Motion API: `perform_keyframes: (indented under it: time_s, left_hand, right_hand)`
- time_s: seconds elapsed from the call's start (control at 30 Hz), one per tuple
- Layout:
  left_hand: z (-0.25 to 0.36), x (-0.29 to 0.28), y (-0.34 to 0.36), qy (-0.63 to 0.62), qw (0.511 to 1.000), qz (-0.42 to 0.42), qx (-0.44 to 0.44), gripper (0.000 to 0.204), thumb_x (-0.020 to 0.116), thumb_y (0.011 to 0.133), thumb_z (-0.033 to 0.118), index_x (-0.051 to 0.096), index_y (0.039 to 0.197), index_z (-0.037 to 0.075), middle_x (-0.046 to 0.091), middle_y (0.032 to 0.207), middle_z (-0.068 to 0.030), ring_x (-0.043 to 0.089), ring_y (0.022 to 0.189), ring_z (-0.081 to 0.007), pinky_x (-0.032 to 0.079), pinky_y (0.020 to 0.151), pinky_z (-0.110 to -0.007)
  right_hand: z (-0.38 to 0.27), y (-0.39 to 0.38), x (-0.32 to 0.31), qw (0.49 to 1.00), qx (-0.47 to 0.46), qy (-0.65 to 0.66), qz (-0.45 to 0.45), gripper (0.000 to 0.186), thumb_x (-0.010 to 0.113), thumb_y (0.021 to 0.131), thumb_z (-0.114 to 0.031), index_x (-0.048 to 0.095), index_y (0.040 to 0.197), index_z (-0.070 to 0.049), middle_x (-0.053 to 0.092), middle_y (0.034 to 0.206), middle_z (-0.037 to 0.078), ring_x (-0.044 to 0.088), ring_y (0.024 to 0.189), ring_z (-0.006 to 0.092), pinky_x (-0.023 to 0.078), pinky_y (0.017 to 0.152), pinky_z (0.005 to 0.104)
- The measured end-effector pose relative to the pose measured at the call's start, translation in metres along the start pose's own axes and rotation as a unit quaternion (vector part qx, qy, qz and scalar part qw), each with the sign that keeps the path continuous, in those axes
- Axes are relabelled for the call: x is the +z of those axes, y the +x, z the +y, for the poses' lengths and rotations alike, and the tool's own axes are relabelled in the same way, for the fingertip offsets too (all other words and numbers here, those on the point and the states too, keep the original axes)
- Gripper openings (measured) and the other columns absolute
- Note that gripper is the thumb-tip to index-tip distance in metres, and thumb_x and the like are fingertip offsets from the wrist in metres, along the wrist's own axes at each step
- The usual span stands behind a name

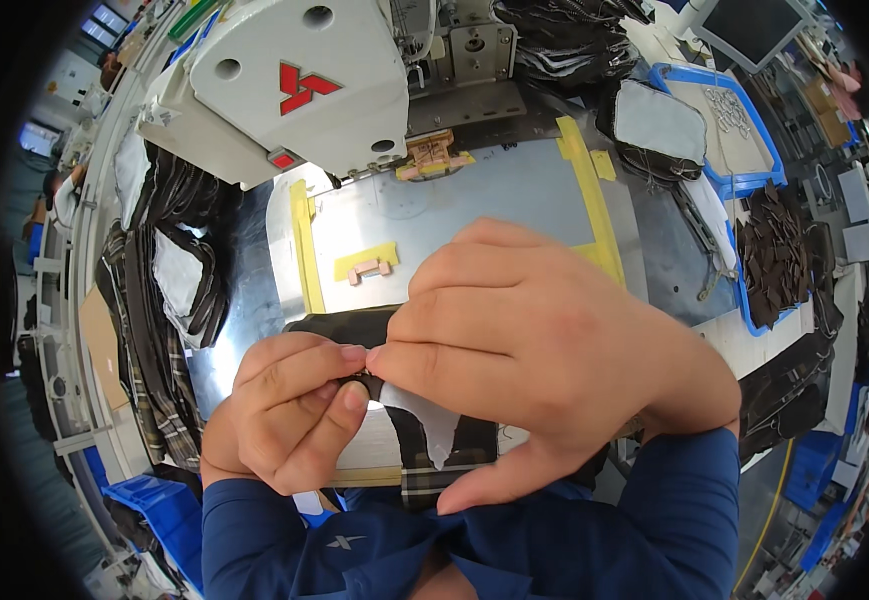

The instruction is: The person operates an industrial sewing machine to attach zippers to dark fabric pieces. They align the zipper with the fabric, guide it under the needle, and sew along the edge. The person repeatedly handles the fabric, adjusting the zipper and trimming threads between stitches.

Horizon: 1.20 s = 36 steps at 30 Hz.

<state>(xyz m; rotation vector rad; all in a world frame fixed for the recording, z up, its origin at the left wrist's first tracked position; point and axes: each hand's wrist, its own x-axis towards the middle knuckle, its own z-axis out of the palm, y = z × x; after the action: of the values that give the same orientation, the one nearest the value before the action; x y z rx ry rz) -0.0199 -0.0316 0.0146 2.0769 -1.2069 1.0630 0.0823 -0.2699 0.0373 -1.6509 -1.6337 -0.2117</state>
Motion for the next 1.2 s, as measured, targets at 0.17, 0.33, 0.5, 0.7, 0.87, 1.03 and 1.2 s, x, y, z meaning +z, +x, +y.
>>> perform_keyframes:
  time_s: [0.17,0.33,0.5,0.7,0.87,1.03,1.2]
  left_hand:
    - [0.009,-0.013,-0.004,0.019,0.996,-0.083,-0.039,0.025,0.08,0.08,-0.007,0.069,0.102,-0.005,0.071,0.099,-0.0188,0.072,0.09,-0.0341,0.062,0.07,-0.042]
    - [-0.003,-0.035,0.006,-0.044,0.994,-0.04,-0.095,0.027,0.091,0.079,0.013,0.075,0.096,-0.002,0.068,0.091,-0.0123,0.074,0.083,-0.0305,0.059,0.064,-0.037]
    - [-0.007,-0.049,0.014,-0.137,0.955,-0.04,-0.26,0.041,0.092,0.077,0.038,0.079,0.089,0.001,0.073,0.09,-0.0136,0.073,0.078,-0.0304,0.057,0.064,-0.037]
    - [-0.002,-0.045,0.021,-0.095,0.95,-0.099,-0.282,0.027,0.09,0.07,0.022,0.084,0.09,0.005,0.078,0.093,-0.0141,0.075,0.076,-0.0275,0.058,0.065,-0.035]
    - [0.0,-0.038,0.019,-0.018,0.969,-0.06,-0.237,0.024,0.09,0.069,0.021,0.085,0.091,0.011,0.074,0.091,-0.0072,0.071,0.075,-0.0251,0.055,0.064,-0.035]
    - [0.002,-0.031,0.013,0.029,0.978,-0.051,-0.2,0.027,0.091,0.063,0.014,0.086,0.09,0.018,0.07,0.094,-0.0014,0.067,0.079,-0.0235,0.053,0.064,-0.035]
    - [0.001,-0.032,0.018,0.008,0.982,-0.065,-0.179,0.025,0.09,0.063,0.012,0.084,0.086,0.016,0.071,0.096,-0.0017,0.07,0.08,-0.0237,0.054,0.064,-0.035]
  right_hand:
    - [-0.004,-0.002,0.015,0.994,-0.035,-0.097,0.047,0.025,0.08,0.078,-0.016,0.079,0.101,-0.004,0.075,0.095,0.007,0.069,0.084,0.0238,0.052,0.069,0.0369]
    - [-0.003,-0.002,0.013,0.989,-0.069,-0.105,0.074,0.022,0.078,0.074,-0.013,0.074,0.091,0.0,0.07,0.087,0.008,0.066,0.077,0.0232,0.054,0.066,0.0365]
    - [-0.008,-0.004,0.012,0.991,-0.074,-0.085,0.069,0.018,0.08,0.075,-0.011,0.077,0.091,-0.004,0.076,0.093,0.007,0.069,0.081,0.0216,0.054,0.068,0.036]
    - [-0.006,-0.002,0.016,0.987,-0.091,-0.092,0.094,0.021,0.079,0.072,-0.012,0.074,0.09,-0.001,0.071,0.088,0.007,0.066,0.076,0.0205,0.053,0.064,0.0346]
    - [-0.007,0.001,0.016,0.987,-0.091,-0.09,0.094,0.02,0.079,0.072,-0.012,0.075,0.09,-0.002,0.071,0.089,0.007,0.066,0.076,0.02,0.052,0.063,0.0338]
    - [-0.008,0.0,0.017,0.987,-0.093,-0.09,0.095,0.02,0.079,0.074,-0.011,0.075,0.09,-0.003,0.071,0.089,0.007,0.066,0.075,0.0197,0.051,0.063,0.0337]
    - [-0.008,0.001,0.017,0.987,-0.093,-0.087,0.095,0.019,0.078,0.075,-0.012,0.074,0.091,-0.003,0.071,0.089,0.007,0.066,0.075,0.0197,0.052,0.063,0.0334]
